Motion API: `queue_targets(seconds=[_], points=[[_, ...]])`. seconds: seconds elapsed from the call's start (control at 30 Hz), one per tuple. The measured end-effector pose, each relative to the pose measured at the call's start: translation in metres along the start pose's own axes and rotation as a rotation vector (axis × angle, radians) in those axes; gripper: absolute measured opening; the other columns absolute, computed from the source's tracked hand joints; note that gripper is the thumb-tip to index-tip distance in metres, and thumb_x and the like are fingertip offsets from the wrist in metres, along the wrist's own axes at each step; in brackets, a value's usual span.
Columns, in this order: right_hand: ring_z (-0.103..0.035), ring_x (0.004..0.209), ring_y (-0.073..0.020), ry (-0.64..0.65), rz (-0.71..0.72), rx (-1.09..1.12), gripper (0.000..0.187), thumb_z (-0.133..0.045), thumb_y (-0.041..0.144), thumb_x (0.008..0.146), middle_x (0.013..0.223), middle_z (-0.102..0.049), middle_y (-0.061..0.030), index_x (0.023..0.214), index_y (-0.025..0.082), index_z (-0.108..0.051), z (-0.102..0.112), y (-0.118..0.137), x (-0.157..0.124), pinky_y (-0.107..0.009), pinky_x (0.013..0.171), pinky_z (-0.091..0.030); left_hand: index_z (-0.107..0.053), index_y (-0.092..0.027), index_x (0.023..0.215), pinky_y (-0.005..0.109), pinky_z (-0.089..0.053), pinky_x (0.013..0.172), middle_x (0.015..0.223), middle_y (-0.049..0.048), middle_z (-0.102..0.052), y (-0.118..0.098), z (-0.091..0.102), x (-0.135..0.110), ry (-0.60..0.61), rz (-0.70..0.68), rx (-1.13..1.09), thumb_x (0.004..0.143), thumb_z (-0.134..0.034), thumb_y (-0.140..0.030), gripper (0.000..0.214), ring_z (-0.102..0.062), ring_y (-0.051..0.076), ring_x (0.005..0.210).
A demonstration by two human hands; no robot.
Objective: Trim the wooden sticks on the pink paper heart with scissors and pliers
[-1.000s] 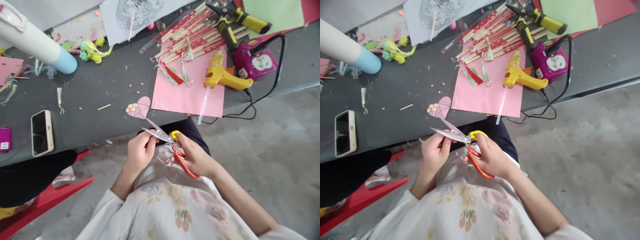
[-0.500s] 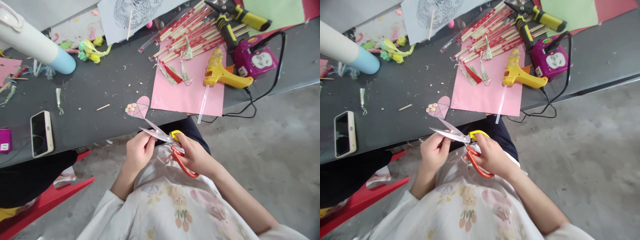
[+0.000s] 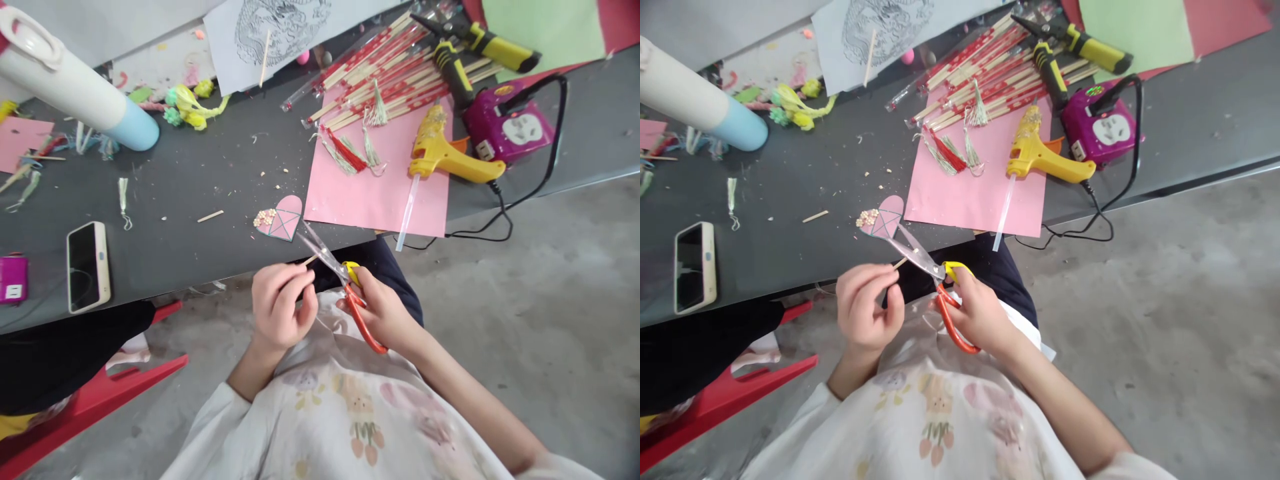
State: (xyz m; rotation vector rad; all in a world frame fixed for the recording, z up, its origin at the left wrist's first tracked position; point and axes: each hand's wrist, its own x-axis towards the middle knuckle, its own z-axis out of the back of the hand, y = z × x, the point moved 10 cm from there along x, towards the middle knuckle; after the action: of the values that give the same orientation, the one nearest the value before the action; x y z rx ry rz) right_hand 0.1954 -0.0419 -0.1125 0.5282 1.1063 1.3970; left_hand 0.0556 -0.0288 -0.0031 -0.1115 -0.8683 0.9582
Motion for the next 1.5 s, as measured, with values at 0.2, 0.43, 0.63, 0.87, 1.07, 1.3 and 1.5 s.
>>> queue_targets(seconds=[0.2,0.43,0.63,0.87,1.07,1.3,1.5], points=[[-0.047,0.059,-0.0145,-0.047,-0.126,0.214,0.019,-0.054,0.039,0.084,0.067,-0.05,0.0048,0.091,0.024,-0.044,-0.005,-0.01,0.004,-0.027,0.056,-0.04,-0.052,-0.02,0.075,0.026,-0.047,0.064,0.069,0.0003,-0.059,0.004,-0.04,-0.019,0.297,0.24,-0.331,0.085,-0.055,-0.021,0.011,-0.055,0.013,0.067],[-0.049,0.067,-0.0155,-0.013,-0.119,0.546,0.016,-0.052,0.034,0.082,0.072,-0.051,0.0038,0.091,0.023,-0.046,-0.029,0.0,0.013,-0.029,0.062,-0.042,-0.055,-0.02,0.089,0.033,-0.052,0.072,0.083,0.006,-0.061,-0.037,-0.012,-0.008,0.049,-0.113,-0.184,0.082,-0.057,-0.026,0.01,-0.058,0.018,0.079],[-0.052,0.072,-0.016,-0.057,-0.058,0.596,0.019,-0.053,0.039,0.083,0.08,-0.054,0.0021,0.087,0.023,-0.045,-0.038,-0.006,0.025,-0.03,0.067,-0.045,-0.051,-0.019,0.102,0.041,-0.048,0.086,0.1,0.0101,-0.055,-0.018,-0.027,-0.008,0.046,0.114,-0.22,0.077,-0.065,-0.045,0.039,-0.056,0.023,0.095],[-0.053,0.07,-0.0156,-0.072,-0.028,0.607,0.019,-0.053,0.039,0.081,0.079,-0.055,0.0018,0.088,0.023,-0.045,-0.038,-0.005,0.027,-0.031,0.067,-0.047,-0.048,-0.02,0.109,0.044,-0.047,0.089,0.109,0.0125,-0.054,-0.021,-0.03,-0.016,0.051,0.064,-0.207,0.075,-0.067,-0.047,0.048,-0.054,0.025,0.102],[-0.057,0.074,-0.0178,-0.076,-0.058,0.584,0.025,-0.053,0.046,0.086,0.084,-0.058,-0.0008,0.092,0.023,-0.047,-0.038,-0.005,0.027,-0.033,0.068,-0.05,-0.047,-0.02,0.114,0.045,-0.048,0.091,0.112,0.013,-0.053,0.0,-0.042,-0.029,0.065,0.263,-0.328,0.067,-0.07,-0.057,0.064,-0.055,0.027,0.105],[-0.061,0.082,-0.0198,-0.061,-0.078,0.553,0.036,-0.049,0.057,0.088,0.09,-0.061,-0.0042,0.096,0.022,-0.048,-0.044,-0.01,0.027,-0.035,0.072,-0.052,-0.036,-0.018,0.132,0.046,-0.049,0.095,0.129,0.0187,-0.045,0.026,-0.07,-0.064,0.244,0.572,-0.538,0.065,-0.071,-0.062,0.088,-0.052,0.03,0.116],[-0.057,0.076,-0.0186,-0.06,-0.1,0.497,0.034,-0.049,0.055,0.088,0.085,-0.058,-0.0025,0.095,0.022,-0.049,-0.043,-0.014,0.026,-0.032,0.066,-0.05,-0.028,-0.02,0.143,0.051,-0.048,0.103,0.139,0.0205,-0.042,0.025,-0.096,-0.084,0.457,0.664,-0.715,0.057,-0.079,-0.059,0.107,-0.041,0.036,0.134]])
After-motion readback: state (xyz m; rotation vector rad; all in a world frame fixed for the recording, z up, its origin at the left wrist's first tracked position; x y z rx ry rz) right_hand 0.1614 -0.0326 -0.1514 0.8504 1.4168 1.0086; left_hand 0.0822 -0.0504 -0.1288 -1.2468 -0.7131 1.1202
